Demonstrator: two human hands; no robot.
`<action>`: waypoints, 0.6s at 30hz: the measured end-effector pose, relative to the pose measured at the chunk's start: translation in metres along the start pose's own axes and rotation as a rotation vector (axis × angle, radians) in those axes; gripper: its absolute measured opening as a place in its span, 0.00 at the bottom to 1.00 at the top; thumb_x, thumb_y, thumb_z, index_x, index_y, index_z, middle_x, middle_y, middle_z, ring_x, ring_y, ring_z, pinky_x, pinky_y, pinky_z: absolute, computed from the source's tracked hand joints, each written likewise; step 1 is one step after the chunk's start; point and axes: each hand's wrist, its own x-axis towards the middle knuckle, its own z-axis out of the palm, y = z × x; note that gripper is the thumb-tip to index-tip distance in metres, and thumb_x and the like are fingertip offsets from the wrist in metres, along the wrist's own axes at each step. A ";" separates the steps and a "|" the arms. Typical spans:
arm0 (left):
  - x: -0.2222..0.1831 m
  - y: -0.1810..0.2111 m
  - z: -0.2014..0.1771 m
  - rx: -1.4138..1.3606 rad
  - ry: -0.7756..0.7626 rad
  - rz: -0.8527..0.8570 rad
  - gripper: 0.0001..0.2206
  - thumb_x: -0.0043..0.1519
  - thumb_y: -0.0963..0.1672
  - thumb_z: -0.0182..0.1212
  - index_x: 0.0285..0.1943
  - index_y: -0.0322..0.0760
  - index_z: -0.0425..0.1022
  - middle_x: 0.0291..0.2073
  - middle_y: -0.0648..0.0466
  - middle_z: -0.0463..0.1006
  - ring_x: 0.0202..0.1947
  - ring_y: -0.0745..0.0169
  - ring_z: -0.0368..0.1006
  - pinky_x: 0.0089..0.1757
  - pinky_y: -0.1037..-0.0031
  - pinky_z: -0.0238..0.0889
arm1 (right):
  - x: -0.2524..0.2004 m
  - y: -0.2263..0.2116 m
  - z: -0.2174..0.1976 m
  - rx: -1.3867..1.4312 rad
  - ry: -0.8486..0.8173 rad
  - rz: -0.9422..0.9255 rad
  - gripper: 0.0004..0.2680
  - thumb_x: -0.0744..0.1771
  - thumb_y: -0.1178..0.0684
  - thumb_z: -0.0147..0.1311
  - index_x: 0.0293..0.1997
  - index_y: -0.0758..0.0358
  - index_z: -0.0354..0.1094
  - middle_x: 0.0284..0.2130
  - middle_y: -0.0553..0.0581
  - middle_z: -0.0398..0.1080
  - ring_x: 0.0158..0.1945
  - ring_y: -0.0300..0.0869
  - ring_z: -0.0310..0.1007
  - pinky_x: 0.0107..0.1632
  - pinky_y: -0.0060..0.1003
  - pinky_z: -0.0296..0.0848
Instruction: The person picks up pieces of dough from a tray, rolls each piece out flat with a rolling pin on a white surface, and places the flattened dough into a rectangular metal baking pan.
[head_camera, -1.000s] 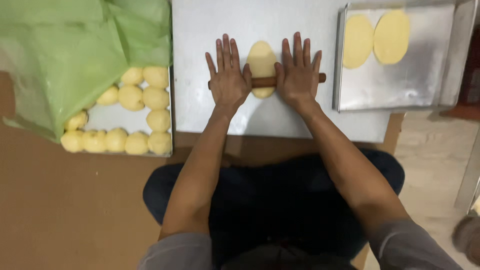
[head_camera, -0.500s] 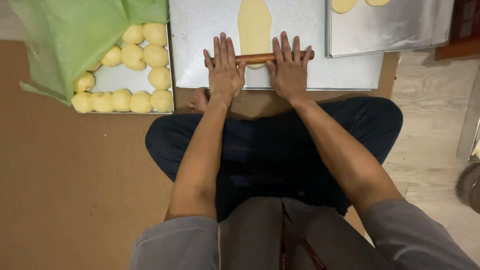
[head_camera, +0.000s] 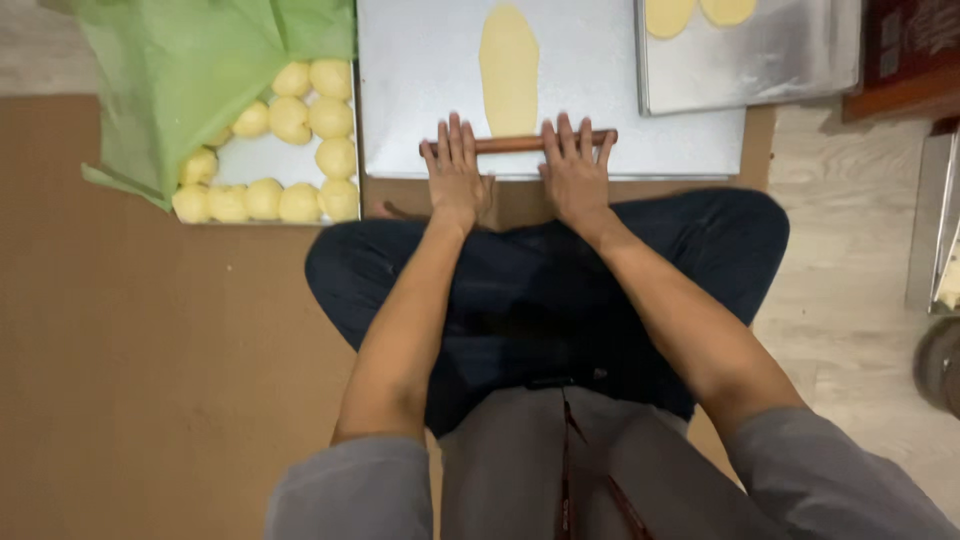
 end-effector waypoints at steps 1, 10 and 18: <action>0.001 0.001 0.000 0.039 0.029 0.005 0.36 0.74 0.52 0.44 0.84 0.29 0.33 0.82 0.37 0.32 0.81 0.39 0.27 0.71 0.38 0.22 | 0.004 0.006 0.012 -0.088 0.129 -0.036 0.25 0.69 0.47 0.58 0.77 0.53 0.56 0.72 0.62 0.60 0.73 0.66 0.54 0.69 0.77 0.40; 0.056 -0.017 -0.021 -0.465 0.351 0.039 0.27 0.73 0.52 0.49 0.69 0.25 0.68 0.74 0.29 0.56 0.77 0.31 0.47 0.69 0.40 0.40 | 0.073 0.048 0.005 0.182 0.172 -0.146 0.12 0.74 0.43 0.45 0.62 0.52 0.68 0.62 0.61 0.65 0.70 0.59 0.61 0.69 0.73 0.47; 0.188 -0.028 -0.061 -0.296 0.314 -0.074 0.35 0.77 0.56 0.30 0.85 0.32 0.31 0.82 0.44 0.27 0.82 0.48 0.22 0.74 0.49 0.20 | 0.202 0.042 -0.043 0.178 -0.001 -0.015 0.25 0.75 0.39 0.31 0.82 0.59 0.38 0.78 0.66 0.30 0.80 0.61 0.24 0.75 0.67 0.25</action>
